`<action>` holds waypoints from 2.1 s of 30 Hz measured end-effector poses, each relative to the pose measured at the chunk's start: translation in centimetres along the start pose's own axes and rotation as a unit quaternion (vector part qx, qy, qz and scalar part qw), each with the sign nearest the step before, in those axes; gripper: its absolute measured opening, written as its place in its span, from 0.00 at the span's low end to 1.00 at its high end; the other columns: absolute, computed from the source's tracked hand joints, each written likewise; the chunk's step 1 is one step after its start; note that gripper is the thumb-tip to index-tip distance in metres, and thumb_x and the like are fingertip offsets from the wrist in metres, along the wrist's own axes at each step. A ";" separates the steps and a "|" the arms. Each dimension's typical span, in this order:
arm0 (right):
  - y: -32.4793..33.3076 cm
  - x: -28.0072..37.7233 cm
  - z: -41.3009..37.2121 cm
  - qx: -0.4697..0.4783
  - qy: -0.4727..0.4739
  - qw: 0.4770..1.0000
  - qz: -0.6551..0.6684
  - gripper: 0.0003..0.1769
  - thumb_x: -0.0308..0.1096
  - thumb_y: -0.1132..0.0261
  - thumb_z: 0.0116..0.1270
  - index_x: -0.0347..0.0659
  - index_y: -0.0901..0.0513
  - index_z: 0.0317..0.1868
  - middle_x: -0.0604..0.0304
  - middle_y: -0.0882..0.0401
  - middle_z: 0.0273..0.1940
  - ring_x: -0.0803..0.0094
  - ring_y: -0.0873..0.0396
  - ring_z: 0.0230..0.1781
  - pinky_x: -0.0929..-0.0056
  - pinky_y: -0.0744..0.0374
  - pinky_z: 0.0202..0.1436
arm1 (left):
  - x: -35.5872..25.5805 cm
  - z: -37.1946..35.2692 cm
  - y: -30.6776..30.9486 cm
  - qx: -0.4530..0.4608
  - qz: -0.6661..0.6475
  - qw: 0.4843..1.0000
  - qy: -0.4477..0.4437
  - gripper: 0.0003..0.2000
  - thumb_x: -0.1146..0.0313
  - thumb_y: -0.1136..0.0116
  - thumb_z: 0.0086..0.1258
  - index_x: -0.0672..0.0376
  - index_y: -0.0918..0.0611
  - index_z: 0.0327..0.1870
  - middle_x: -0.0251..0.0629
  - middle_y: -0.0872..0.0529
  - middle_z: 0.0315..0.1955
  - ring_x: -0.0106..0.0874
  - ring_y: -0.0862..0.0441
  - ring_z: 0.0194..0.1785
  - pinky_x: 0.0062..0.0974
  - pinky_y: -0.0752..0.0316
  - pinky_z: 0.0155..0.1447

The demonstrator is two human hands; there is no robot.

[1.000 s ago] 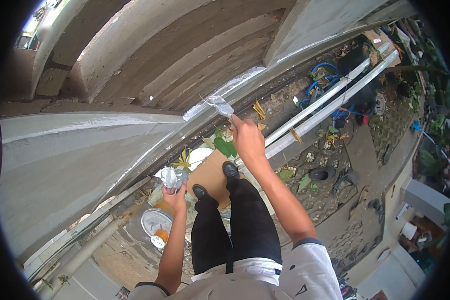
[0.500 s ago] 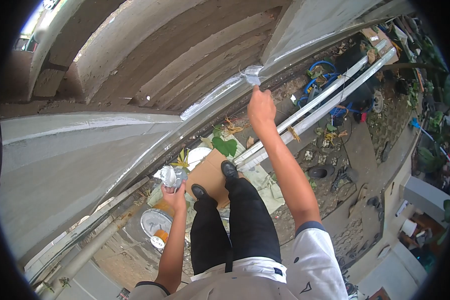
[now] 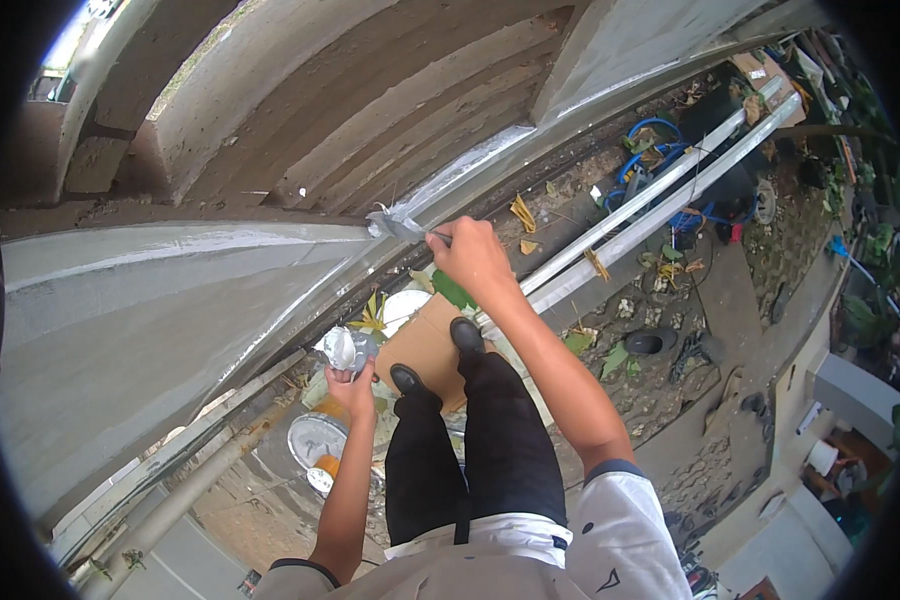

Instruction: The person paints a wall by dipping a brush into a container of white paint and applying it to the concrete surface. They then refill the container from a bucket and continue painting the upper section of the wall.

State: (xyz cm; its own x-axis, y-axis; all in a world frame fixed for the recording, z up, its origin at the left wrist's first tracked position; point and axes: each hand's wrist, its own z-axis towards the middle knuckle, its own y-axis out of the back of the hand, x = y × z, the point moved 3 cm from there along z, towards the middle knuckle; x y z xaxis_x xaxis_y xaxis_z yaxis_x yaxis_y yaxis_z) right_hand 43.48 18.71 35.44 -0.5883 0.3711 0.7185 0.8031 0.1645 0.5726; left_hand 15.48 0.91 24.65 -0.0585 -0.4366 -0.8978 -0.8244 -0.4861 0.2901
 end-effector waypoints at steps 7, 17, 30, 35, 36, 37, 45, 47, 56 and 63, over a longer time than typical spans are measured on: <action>4.3 -6.7 5.1 -0.084 -0.131 0.987 -0.027 0.16 0.44 0.34 0.57 0.40 0.13 0.38 0.42 0.17 0.32 0.49 0.18 0.40 0.61 0.23 0.49 | 0.3 -0.2 0.2 -0.004 -0.007 1.000 -0.002 0.30 0.78 0.27 0.49 0.64 0.32 0.53 0.42 0.20 0.47 0.29 0.22 0.48 0.24 0.25 0.48; 11.0 -7.1 4.1 -0.270 -0.079 0.952 -0.125 0.13 0.35 0.42 0.66 0.36 0.15 0.40 0.37 0.19 0.35 0.41 0.21 0.40 0.52 0.23 0.45 | 1.3 -0.2 0.6 -0.006 -0.024 1.000 0.005 0.30 0.77 0.27 0.49 0.65 0.32 0.52 0.44 0.20 0.48 0.29 0.21 0.48 0.25 0.24 0.48; -6.3 -2.6 -2.4 -0.128 0.031 0.964 -0.231 0.21 0.25 0.45 0.61 0.36 0.24 0.56 0.41 0.23 0.33 0.48 0.19 0.27 0.56 0.21 0.29 | 0.0 -0.7 -0.2 -0.004 0.009 1.000 0.019 0.31 0.81 0.30 0.50 0.67 0.33 0.56 0.48 0.23 0.52 0.34 0.22 0.53 0.30 0.24 0.53; -3.5 -2.4 -3.9 -0.107 0.086 0.972 -0.191 0.18 0.27 0.41 0.60 0.47 0.18 0.52 0.46 0.23 0.32 0.50 0.19 0.28 0.57 0.21 0.29 | 0.1 -0.4 0.1 -0.003 -0.007 1.000 -0.007 0.30 0.77 0.27 0.49 0.65 0.32 0.52 0.44 0.20 0.47 0.29 0.21 0.48 0.25 0.25 0.47; -2.6 -2.6 -3.7 -0.109 0.119 0.970 -0.181 0.18 0.27 0.42 0.60 0.47 0.17 0.51 0.46 0.23 0.32 0.50 0.19 0.28 0.57 0.21 0.29 | 0.2 -0.4 0.2 -0.003 -0.008 1.000 -0.006 0.30 0.77 0.27 0.49 0.65 0.32 0.52 0.44 0.20 0.47 0.29 0.21 0.48 0.25 0.25 0.47; -1.8 -2.9 -3.1 -0.102 0.103 0.974 -0.175 0.17 0.28 0.40 0.59 0.50 0.16 0.49 0.47 0.23 0.31 0.50 0.19 0.29 0.56 0.22 0.31 | 0.4 -0.3 0.3 0.000 -0.005 1.000 0.007 0.30 0.77 0.27 0.49 0.65 0.32 0.52 0.44 0.20 0.47 0.29 0.21 0.48 0.25 0.25 0.47; 5.3 -5.8 -0.8 -0.167 0.084 0.948 -0.256 0.19 0.28 0.36 0.57 0.53 0.16 0.50 0.50 0.23 0.33 0.52 0.20 0.31 0.59 0.21 0.32 | 0.6 -0.6 -0.1 0.002 -0.019 1.000 0.003 0.30 0.78 0.27 0.49 0.65 0.32 0.52 0.44 0.21 0.47 0.30 0.21 0.48 0.25 0.24 0.48; 6.8 -6.5 -0.5 -0.186 0.072 0.943 -0.267 0.19 0.28 0.36 0.57 0.53 0.17 0.51 0.50 0.23 0.33 0.52 0.20 0.31 0.59 0.21 0.33 | 0.4 -0.7 -0.4 0.003 -0.016 1.000 0.005 0.30 0.78 0.27 0.49 0.65 0.32 0.52 0.44 0.21 0.47 0.29 0.21 0.48 0.25 0.24 0.48; 7.2 -8.6 2.7 -0.243 0.017 0.936 -0.255 0.18 0.31 0.38 0.62 0.52 0.19 0.54 0.49 0.24 0.34 0.51 0.20 0.33 0.57 0.21 0.35 | 0.9 -0.4 -0.6 0.002 0.002 1.000 0.007 0.32 0.77 0.27 0.48 0.65 0.33 0.54 0.43 0.21 0.48 0.29 0.22 0.49 0.25 0.25 0.48; 2.8 -6.8 -0.7 -0.183 0.032 0.968 -0.168 0.19 0.30 0.39 0.62 0.49 0.20 0.54 0.45 0.23 0.35 0.47 0.20 0.34 0.53 0.22 0.37 | 0.7 -0.1 -0.8 0.010 0.033 0.999 0.009 0.31 0.81 0.30 0.51 0.67 0.34 0.55 0.47 0.22 0.51 0.33 0.21 0.51 0.28 0.23 0.50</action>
State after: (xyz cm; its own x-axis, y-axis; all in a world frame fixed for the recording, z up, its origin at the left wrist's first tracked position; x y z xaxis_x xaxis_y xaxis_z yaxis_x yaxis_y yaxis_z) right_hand 49.67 15.97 32.40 -0.8247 0.2927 0.4839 0.4852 -0.0734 0.8713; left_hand 16.13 0.91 23.85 -0.1026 -0.4813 -0.8705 -0.8300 -0.4409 0.3416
